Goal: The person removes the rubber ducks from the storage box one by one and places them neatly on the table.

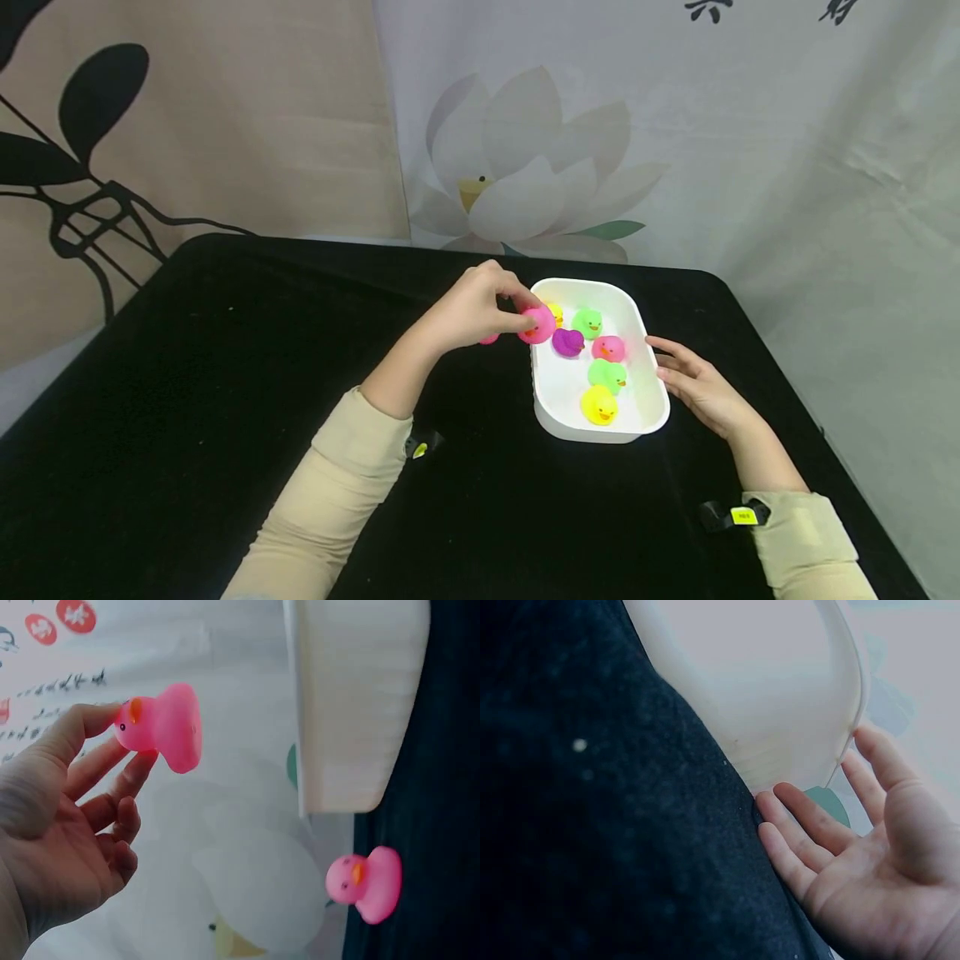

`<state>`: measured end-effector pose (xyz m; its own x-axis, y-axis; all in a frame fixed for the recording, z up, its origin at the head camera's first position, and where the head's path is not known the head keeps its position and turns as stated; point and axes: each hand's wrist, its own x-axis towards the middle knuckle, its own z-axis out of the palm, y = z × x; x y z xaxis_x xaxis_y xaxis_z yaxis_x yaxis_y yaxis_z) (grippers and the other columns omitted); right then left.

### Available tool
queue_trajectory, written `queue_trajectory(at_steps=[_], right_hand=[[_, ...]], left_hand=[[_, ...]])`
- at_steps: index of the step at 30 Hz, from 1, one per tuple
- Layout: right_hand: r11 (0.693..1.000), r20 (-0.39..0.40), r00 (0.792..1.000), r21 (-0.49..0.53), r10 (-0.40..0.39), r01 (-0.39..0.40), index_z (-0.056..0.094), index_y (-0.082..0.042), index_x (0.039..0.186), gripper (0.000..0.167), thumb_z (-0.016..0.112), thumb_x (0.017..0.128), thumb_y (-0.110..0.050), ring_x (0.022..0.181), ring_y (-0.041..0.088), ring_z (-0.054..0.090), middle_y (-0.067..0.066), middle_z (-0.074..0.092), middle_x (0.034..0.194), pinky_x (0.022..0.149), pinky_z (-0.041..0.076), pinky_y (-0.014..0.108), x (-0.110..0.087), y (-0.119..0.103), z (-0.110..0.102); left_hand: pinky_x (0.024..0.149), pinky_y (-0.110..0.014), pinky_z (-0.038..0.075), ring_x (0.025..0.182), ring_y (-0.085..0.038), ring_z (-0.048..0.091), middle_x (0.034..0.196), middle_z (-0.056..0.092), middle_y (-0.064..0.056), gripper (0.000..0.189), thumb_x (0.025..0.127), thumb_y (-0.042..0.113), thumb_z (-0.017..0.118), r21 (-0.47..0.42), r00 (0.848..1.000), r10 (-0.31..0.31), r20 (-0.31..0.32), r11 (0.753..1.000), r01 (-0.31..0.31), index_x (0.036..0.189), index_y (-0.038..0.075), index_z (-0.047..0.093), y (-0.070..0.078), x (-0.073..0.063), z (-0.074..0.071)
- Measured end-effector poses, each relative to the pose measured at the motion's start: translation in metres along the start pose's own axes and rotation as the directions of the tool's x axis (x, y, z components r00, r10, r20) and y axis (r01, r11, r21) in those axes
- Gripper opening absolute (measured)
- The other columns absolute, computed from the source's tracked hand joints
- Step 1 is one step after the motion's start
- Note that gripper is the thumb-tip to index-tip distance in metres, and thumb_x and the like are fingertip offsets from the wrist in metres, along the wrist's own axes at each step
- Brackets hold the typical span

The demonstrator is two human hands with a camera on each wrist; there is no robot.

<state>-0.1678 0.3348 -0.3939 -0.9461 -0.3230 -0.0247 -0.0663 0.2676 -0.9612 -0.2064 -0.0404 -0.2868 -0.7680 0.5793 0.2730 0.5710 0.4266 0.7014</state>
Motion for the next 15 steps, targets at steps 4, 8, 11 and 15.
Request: queue_trajectory(at_steps=[4, 8, 11, 15], right_hand=[[1.000, 0.003, 1.000, 0.005, 0.000, 0.000, 0.034, -0.012, 0.147, 0.050, 0.051, 0.100, -0.014, 0.108, 0.011, 0.059, 0.005, 0.049, 0.131, 0.089, 0.046, 0.027, 0.000, 0.001, 0.000], [1.000, 0.000, 1.000, -0.001, 0.006, -0.006, 0.034, -0.012, 0.147, 0.050, 0.051, 0.100, -0.014, 0.108, 0.011, 0.059, 0.008, 0.048, 0.132, 0.089, 0.046, 0.027, 0.001, 0.000, 0.001], [1.000, -0.006, 1.000, -0.007, 0.014, -0.014, 0.033, -0.012, 0.147, 0.051, 0.051, 0.100, -0.015, 0.108, 0.011, 0.059, 0.010, 0.047, 0.133, 0.089, 0.046, 0.027, 0.001, -0.001, 0.002], [1.000, -0.009, 1.000, -0.012, 0.025, -0.025, 0.033, -0.012, 0.148, 0.052, 0.051, 0.100, -0.017, 0.108, 0.011, 0.059, 0.013, 0.045, 0.135, 0.090, 0.045, 0.026, 0.001, -0.001, 0.003]], left_hand=[[0.066, -0.031, 0.049, 0.096, -0.024, 0.047, 0.088, 0.065, 0.006, 0.025, 0.080, 0.023, 0.080, -0.036, 0.999, -0.040, -0.031, 0.999, 0.039, 0.102, 0.012, 0.076, -0.007, -0.004, -0.013], [0.070, -0.034, 0.045, 0.095, -0.023, 0.046, 0.089, 0.066, 0.004, 0.024, 0.080, 0.022, 0.080, -0.031, 0.994, -0.091, -0.067, 0.996, 0.089, 0.101, 0.012, 0.077, -0.015, -0.008, -0.025], [0.072, -0.035, 0.044, 0.095, -0.023, 0.045, 0.090, 0.067, 0.002, 0.021, 0.080, 0.020, 0.080, -0.022, 0.987, -0.131, -0.090, 0.991, 0.129, 0.098, 0.011, 0.077, -0.021, -0.010, -0.033], [0.071, -0.036, 0.046, 0.093, -0.024, 0.047, 0.090, 0.068, 0.000, 0.020, 0.080, 0.017, 0.079, -0.030, 0.982, -0.158, -0.100, 0.987, 0.156, 0.098, 0.009, 0.076, -0.030, -0.013, -0.040]])
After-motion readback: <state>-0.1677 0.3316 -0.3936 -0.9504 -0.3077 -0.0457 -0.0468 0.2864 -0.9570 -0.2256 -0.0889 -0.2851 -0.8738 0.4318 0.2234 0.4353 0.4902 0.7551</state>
